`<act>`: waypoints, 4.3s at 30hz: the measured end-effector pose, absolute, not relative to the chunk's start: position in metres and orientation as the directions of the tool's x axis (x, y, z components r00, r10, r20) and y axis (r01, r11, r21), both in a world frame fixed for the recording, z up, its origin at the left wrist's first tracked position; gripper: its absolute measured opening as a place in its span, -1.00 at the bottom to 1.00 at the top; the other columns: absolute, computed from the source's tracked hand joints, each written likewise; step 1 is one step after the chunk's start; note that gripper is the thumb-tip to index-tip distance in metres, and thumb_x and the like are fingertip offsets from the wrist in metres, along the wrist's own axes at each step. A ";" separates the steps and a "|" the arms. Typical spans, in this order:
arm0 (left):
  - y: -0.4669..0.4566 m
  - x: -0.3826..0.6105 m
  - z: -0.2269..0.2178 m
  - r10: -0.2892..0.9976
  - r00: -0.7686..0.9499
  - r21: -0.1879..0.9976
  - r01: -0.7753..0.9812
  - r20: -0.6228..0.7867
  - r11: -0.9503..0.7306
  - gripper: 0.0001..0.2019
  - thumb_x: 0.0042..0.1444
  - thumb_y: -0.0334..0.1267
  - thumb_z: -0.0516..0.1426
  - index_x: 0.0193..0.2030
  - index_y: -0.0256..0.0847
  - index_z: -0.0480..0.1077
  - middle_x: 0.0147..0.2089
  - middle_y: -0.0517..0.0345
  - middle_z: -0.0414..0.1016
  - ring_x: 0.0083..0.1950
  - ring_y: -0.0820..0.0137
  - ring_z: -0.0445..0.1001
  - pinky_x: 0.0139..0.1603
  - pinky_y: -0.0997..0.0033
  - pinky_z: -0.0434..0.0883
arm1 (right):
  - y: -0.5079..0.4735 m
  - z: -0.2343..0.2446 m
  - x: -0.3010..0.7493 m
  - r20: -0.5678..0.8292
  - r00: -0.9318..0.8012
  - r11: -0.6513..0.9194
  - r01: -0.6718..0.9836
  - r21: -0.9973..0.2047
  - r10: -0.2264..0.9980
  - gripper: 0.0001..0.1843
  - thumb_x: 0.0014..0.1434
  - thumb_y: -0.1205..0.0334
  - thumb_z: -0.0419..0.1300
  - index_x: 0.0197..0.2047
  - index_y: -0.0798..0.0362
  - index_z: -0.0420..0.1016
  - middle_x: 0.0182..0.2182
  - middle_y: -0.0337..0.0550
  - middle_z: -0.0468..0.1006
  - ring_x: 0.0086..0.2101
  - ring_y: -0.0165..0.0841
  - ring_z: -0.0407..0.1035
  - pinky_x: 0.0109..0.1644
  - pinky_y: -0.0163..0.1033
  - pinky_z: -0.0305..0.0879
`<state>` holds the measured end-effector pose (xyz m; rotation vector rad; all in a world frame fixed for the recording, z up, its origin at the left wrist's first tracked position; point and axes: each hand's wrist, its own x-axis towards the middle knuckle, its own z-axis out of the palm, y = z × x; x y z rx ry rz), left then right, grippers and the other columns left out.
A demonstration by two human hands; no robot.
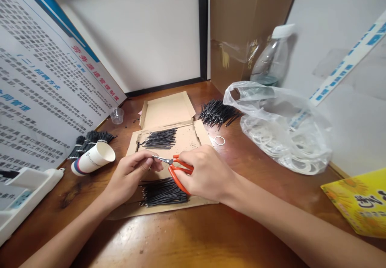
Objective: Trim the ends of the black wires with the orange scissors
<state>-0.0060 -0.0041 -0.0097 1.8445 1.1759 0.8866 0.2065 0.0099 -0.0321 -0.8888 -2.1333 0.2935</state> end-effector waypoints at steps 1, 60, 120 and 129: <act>-0.004 -0.006 -0.010 0.931 0.334 0.872 0.399 0.150 -0.284 -0.80 0.27 -0.33 -0.01 -0.24 -0.30 0.42 -0.34 0.07 0.50 -0.28 0.40 0.47 -0.23 0.41 0.41 | 0.010 -0.032 0.206 0.589 -0.440 0.730 0.500 -0.467 0.678 -0.81 0.06 0.29 0.13 -0.48 0.18 0.52 -0.70 -0.28 0.33 -0.66 -0.51 0.12 -0.53 -0.33 -0.03; -0.007 -0.007 -0.015 0.781 0.581 0.330 0.709 0.229 -0.623 -0.85 0.23 -0.43 0.01 -0.30 -0.28 0.39 -0.26 0.00 0.40 -0.16 0.26 0.30 -0.11 0.14 0.34 | 0.014 -0.034 0.208 0.629 -0.368 0.699 0.576 -0.424 0.685 -0.79 0.10 0.27 0.14 -0.52 0.15 0.45 -0.71 -0.34 0.23 -0.65 -0.53 0.06 -0.51 -0.34 -0.01; -0.001 -0.013 -0.007 0.841 0.403 0.493 0.684 0.360 -0.538 -0.87 0.20 -0.45 0.09 -0.27 -0.25 0.47 -0.31 0.10 0.50 -0.29 0.39 0.43 -0.29 0.40 0.35 | 0.011 -0.030 0.206 0.639 -0.379 0.727 0.512 -0.457 0.669 -0.80 0.10 0.30 0.13 -0.45 0.19 0.53 -0.70 -0.29 0.33 -0.66 -0.53 0.11 -0.54 -0.36 0.01; -0.001 -0.011 -0.026 0.826 0.485 0.399 0.723 0.287 -0.564 -0.90 0.18 -0.46 0.08 -0.22 -0.28 0.41 -0.25 0.05 0.43 -0.22 0.34 0.40 -0.21 0.33 0.37 | 0.013 -0.032 0.208 0.611 -0.372 0.697 0.547 -0.464 0.699 -0.80 0.09 0.28 0.14 -0.51 0.17 0.48 -0.71 -0.33 0.26 -0.65 -0.53 0.07 -0.52 -0.33 -0.03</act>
